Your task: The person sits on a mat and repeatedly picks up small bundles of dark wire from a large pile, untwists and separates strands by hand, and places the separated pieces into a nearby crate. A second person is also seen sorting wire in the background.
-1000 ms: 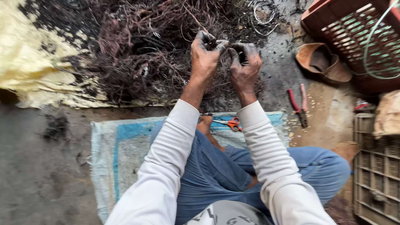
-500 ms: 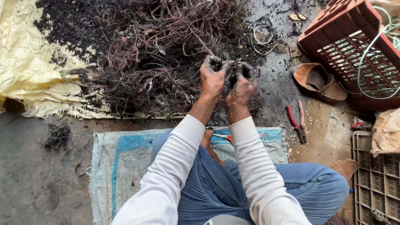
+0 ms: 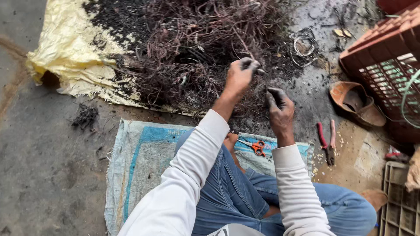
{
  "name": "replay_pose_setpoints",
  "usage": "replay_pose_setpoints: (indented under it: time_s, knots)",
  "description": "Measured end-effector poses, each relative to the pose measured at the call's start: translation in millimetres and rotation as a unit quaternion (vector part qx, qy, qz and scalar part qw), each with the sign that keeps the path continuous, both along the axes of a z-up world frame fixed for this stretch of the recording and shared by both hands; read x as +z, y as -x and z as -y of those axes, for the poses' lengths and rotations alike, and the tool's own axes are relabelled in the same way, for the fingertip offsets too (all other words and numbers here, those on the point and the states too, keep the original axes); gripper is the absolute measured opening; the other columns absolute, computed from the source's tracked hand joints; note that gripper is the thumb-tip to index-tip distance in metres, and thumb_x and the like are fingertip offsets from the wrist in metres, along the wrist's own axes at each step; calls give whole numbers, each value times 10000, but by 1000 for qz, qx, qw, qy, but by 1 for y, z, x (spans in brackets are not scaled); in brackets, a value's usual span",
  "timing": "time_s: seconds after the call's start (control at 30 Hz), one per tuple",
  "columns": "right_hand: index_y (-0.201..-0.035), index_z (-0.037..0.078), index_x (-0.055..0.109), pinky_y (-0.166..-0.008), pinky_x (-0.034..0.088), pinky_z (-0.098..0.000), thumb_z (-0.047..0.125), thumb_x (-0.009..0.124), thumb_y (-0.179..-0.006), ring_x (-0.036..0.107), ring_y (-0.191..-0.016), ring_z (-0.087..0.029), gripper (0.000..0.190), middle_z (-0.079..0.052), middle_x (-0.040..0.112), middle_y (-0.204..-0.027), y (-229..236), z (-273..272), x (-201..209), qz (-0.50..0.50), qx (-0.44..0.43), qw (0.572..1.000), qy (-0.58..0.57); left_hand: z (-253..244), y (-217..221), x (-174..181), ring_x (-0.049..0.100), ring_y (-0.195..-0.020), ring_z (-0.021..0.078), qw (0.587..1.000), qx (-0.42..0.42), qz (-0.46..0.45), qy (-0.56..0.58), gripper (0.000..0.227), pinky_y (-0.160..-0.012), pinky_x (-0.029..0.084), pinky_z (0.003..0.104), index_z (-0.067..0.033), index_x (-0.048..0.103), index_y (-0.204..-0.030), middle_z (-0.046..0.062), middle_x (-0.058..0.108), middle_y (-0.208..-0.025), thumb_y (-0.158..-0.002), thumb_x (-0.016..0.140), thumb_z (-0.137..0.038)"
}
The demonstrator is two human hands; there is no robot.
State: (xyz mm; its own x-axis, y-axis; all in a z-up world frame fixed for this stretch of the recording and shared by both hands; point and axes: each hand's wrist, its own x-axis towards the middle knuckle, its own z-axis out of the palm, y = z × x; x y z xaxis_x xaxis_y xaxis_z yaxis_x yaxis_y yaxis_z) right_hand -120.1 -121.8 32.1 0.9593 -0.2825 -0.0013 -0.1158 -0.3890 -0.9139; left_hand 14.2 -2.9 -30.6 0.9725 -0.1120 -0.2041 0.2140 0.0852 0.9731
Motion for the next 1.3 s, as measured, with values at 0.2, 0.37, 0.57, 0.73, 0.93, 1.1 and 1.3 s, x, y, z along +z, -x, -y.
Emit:
replay_pose_setpoints:
  time_s: [0.2,0.37,0.57,0.73,0.93,1.1,1.3]
  knots:
    - [-1191,30,730,-630,514,-234,177,646,-1041,640,-742,-77,226,-35,729,-897,11,-5,2,27,23,998,60,2,-15,-34,578,-796,51,963,51,-205,169,240,-768,426,217,-104,789,-1103,-24,817,-980,-986,583,-70]
    - [-1308,29,682,-653,483,-218,171,619,-1041,606,-757,-73,310,-22,723,-926,16,-13,-4,-7,23,999,35,0,-23,-35,457,-703,101,922,153,-223,276,197,-707,341,282,-160,804,-1065,-11,777,-912,-921,701,-74]
    - [-1206,25,720,-645,436,-187,186,619,-1061,546,-744,-25,239,42,658,-905,12,-12,-27,-30,-4,977,-210,-12,-26,-28,615,-762,87,936,163,-158,268,153,-796,476,241,-130,807,-974,2,780,-866,-837,810,-62]
    - [-1050,58,733,-535,335,-204,219,638,-1058,442,-613,-36,187,50,557,-751,5,-8,-30,-59,-8,972,-227,-33,-24,-13,623,-708,95,930,126,-80,335,124,-668,480,252,-137,817,-949,20,787,-852,-826,808,-128]
    - [-917,83,669,-600,435,-261,246,673,-1043,556,-664,-83,206,17,621,-776,-1,-5,-35,-66,9,962,-266,-47,-24,-1,568,-682,43,952,117,-17,281,93,-582,434,217,-130,811,-1005,29,796,-909,-923,776,-155]
    - [-976,82,685,-1026,508,-434,212,695,-1084,621,-897,-161,170,-40,684,-933,8,8,-34,87,99,930,-344,-55,-32,-2,386,-663,165,954,106,-67,271,145,-634,307,411,-90,795,-1090,91,801,-958,-1008,677,-111]
    - [-1166,71,663,-1108,532,-502,177,571,-1092,691,-1014,-247,159,-62,692,-945,8,35,-1,131,25,838,-529,-57,-37,-7,667,-979,149,971,104,6,216,168,-1110,451,539,-160,801,-1076,-4,820,-1008,-989,657,-160]
